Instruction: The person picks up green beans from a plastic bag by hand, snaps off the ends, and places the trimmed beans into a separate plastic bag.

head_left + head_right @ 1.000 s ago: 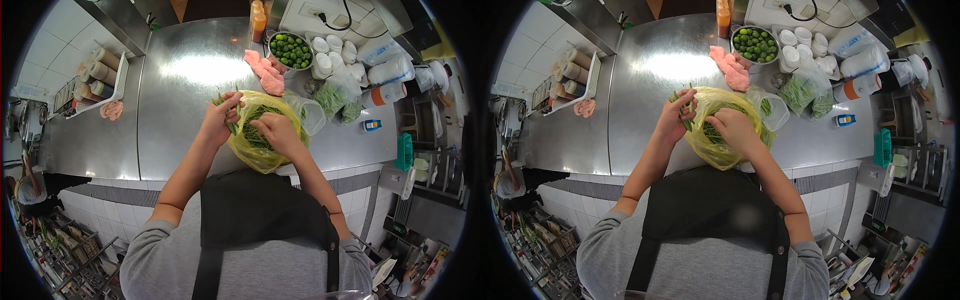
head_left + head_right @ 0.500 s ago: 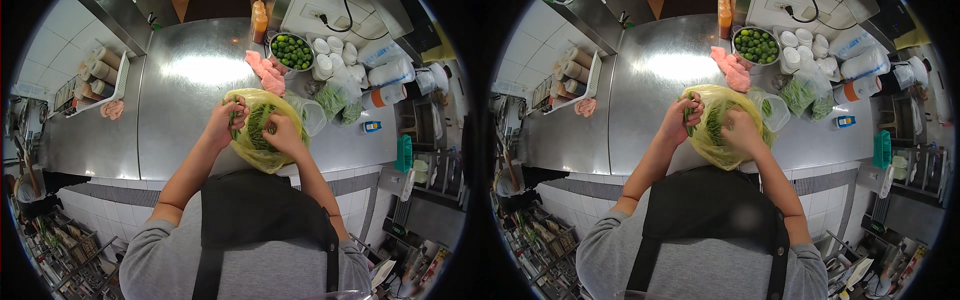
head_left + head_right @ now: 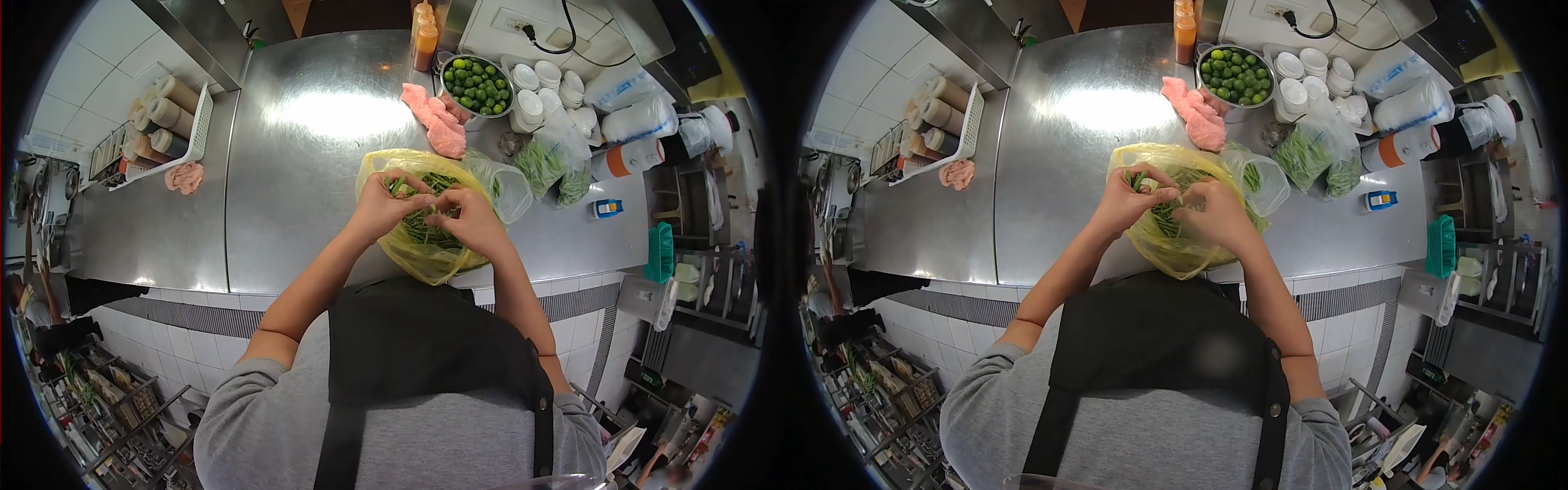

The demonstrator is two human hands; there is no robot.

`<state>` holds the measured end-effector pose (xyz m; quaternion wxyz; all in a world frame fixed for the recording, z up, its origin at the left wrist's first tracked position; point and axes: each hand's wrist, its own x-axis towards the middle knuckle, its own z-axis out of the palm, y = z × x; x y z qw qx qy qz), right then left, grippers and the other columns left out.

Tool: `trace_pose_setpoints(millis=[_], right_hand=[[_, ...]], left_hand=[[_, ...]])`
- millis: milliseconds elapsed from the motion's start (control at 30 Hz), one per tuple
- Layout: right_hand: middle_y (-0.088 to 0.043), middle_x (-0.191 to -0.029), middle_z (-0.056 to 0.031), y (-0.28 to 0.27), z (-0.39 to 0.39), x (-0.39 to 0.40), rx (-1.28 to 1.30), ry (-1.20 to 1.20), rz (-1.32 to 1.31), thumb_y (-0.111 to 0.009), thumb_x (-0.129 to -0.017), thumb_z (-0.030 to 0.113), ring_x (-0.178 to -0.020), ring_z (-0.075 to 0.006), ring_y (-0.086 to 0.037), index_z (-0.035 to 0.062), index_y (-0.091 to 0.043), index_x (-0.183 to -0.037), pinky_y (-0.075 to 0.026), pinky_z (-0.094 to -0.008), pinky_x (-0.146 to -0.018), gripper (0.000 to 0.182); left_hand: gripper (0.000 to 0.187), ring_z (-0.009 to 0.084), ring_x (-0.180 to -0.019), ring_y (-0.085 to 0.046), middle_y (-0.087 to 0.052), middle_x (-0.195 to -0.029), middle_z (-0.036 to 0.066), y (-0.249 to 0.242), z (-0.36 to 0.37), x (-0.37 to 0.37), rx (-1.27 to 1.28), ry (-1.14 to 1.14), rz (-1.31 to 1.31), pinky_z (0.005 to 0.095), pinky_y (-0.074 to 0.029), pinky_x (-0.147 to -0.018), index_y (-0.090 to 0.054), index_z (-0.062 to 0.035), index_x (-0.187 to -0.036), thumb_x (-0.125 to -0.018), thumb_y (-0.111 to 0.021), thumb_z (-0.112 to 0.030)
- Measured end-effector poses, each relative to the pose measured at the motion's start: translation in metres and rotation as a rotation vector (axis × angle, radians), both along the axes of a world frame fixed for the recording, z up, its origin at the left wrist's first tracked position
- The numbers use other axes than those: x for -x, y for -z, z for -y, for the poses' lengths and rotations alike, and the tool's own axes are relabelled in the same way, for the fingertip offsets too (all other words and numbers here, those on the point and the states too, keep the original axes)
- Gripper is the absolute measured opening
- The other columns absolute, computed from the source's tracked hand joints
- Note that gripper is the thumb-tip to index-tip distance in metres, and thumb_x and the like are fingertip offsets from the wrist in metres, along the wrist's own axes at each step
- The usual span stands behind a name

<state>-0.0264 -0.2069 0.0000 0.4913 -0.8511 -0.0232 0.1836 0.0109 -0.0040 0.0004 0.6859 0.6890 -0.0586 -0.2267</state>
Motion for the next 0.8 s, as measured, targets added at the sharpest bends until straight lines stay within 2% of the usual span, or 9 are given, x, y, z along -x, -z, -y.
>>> trace_pose_setpoints(millis=[100,167,300,400,500,567,700,767,800], right_hand=[[-0.068,-0.098,-0.0103,-0.001,0.002,0.003,0.219,0.042,0.266,-0.076,-0.083,0.019,-0.084,-0.0209,-0.065,0.0001,-0.071,-0.097,-0.05,-0.033,-0.078,0.024],[-0.069,-0.096,-0.0099,-0.019,-0.005,0.002,-0.175,0.204,0.251,-0.072,-0.085,0.013,-0.082,-0.019,-0.065,-0.0004,-0.072,-0.094,-0.051,-0.0303,-0.074,0.016],[-0.067,-0.09,-0.0052,-0.023,-0.009,0.0,-0.255,0.186,0.139,-0.071,-0.088,0.005,-0.078,-0.0137,-0.065,-0.0048,-0.069,-0.097,-0.051,-0.0278,-0.072,0.014],[-0.067,-0.087,-0.0059,-0.014,-0.013,0.0,-0.175,0.217,0.271,-0.071,-0.087,0.004,-0.072,-0.0154,-0.064,-0.0033,-0.068,-0.094,-0.05,-0.027,-0.069,0.01],[-0.065,-0.085,-0.0091,-0.014,-0.022,0.001,-0.03,0.183,0.519,-0.071,-0.088,0.004,-0.07,-0.0181,-0.063,-0.0021,-0.067,-0.089,-0.049,-0.029,-0.065,0.007],[-0.063,-0.083,-0.0126,-0.008,-0.029,0.001,0.197,0.231,0.953,-0.072,-0.087,0.002,-0.067,-0.0224,-0.062,-0.0024,-0.065,-0.086,-0.048,-0.0316,-0.064,0.008],[-0.063,-0.082,-0.0145,-0.007,-0.014,0.001,0.208,0.251,0.719,-0.068,-0.092,0.009,-0.068,-0.0253,-0.062,-0.0021,-0.065,-0.085,-0.048,-0.0338,-0.065,0.013],[-0.064,-0.081,-0.0112,-0.002,-0.004,-0.003,0.215,0.068,0.286,-0.062,-0.099,0.02,-0.071,-0.0205,-0.062,-0.0021,-0.066,-0.087,-0.048,-0.0315,-0.067,0.025],[-0.064,-0.081,-0.0112,0.001,-0.004,0.0,0.216,0.069,0.286,-0.062,-0.099,0.02,-0.071,-0.0205,-0.062,-0.0021,-0.066,-0.087,-0.048,-0.0315,-0.067,0.025]], left_hand=[[0.013,0.0001,-0.06,-0.043,-0.066,-0.07,-0.003,-0.001,-0.001,-0.001,-0.102,-0.008,0.003,0.0205,-0.036,-0.055,-0.075,-0.0044,-0.086,-0.08,-0.085,-0.012],[0.013,0.0009,-0.06,-0.044,-0.066,-0.071,-0.004,0.005,0.001,-0.001,-0.045,-0.016,0.139,0.0216,-0.036,-0.055,-0.075,-0.0037,-0.084,-0.08,-0.085,-0.012],[0.013,0.0019,-0.061,-0.046,-0.067,-0.072,-0.004,-0.001,0.005,0.0,-0.143,0.015,0.238,0.022,-0.038,-0.055,-0.075,-0.0026,-0.083,-0.08,-0.084,-0.012],[0.014,0.003,-0.062,-0.049,-0.068,-0.074,-0.002,0.002,0.006,0.0,-0.106,0.035,0.179,0.0225,-0.04,-0.056,-0.075,-0.0007,-0.086,-0.081,-0.084,-0.011],[0.014,0.0041,-0.063,-0.052,-0.068,-0.075,0.0,0.01,0.008,0.0,-0.026,0.013,0.058,0.0234,-0.042,-0.056,-0.074,0.0007,-0.087,-0.082,-0.082,-0.01],[0.013,0.0035,-0.061,-0.052,-0.067,-0.075,0.0,0.01,0.01,0.0,0.065,-0.041,-0.105,0.0221,-0.04,-0.052,-0.073,0.0002,-0.087,-0.083,-0.081,-0.009],[0.01,0.0011,-0.057,-0.047,-0.066,-0.072,-0.001,-0.005,0.003,-0.001,0.103,-0.091,-0.233,0.0197,-0.035,-0.047,-0.072,-0.0019,-0.087,-0.086,-0.079,-0.009],[0.01,-0.0011,-0.054,-0.041,-0.065,-0.075,0.0,-0.005,-0.002,-0.005,0.341,-0.191,-0.304,0.0175,-0.03,-0.043,-0.07,-0.0015,-0.093,-0.088,-0.076,-0.009],[0.01,-0.0011,-0.054,-0.041,-0.065,-0.075,0.0,-0.003,-0.004,-0.008,0.342,-0.189,-0.304,0.0175,-0.03,-0.043,-0.07,-0.0015,-0.093,-0.088,-0.076,-0.009]])
